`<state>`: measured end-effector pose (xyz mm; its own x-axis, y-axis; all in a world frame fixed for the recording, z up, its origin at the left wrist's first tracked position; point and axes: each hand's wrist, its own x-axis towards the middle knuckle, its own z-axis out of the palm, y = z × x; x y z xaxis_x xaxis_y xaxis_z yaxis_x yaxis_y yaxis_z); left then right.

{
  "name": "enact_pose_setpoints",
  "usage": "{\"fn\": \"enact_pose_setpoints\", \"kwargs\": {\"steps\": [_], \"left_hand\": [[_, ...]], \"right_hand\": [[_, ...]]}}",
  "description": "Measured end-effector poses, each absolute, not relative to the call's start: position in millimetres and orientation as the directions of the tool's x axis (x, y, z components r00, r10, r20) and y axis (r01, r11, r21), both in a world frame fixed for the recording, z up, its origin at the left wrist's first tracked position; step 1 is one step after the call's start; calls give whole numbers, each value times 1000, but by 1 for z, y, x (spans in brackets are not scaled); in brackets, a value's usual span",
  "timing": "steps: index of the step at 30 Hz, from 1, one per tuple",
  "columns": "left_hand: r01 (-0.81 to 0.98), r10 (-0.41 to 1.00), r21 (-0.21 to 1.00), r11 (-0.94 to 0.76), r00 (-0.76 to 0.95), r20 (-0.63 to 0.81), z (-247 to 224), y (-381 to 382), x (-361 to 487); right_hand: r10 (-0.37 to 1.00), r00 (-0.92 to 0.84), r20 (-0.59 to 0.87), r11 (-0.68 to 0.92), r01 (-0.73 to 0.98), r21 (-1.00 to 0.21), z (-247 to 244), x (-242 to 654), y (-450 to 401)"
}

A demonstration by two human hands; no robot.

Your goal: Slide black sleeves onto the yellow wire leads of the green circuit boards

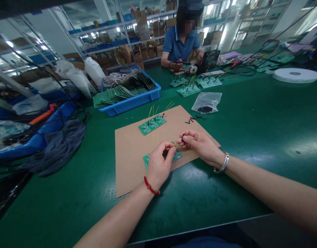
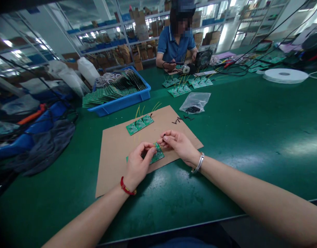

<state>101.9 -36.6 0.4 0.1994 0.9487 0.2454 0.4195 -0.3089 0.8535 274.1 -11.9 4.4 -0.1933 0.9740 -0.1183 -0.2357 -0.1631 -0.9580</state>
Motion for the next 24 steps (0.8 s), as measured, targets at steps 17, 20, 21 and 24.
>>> {"fn": "enact_pose_setpoints", "kwargs": {"steps": [17,20,21,24], "left_hand": [[391,964,886,-250,183,192,0,-37,102],[382,964,889,-253,181,196,0,-37,102],[380,964,890,-252,179,197,0,-37,102],[371,963,893,-255,178,201,-1,-37,102]], "right_hand": [[940,-250,-230,-314,-378,-871,2,270,-16],[944,-245,-222,-304,-376,-876,1,270,-15],[944,-245,-220,-301,-375,-877,1,270,-15],[945,-254,-207,-292,-371,-881,0,270,-15]]}}
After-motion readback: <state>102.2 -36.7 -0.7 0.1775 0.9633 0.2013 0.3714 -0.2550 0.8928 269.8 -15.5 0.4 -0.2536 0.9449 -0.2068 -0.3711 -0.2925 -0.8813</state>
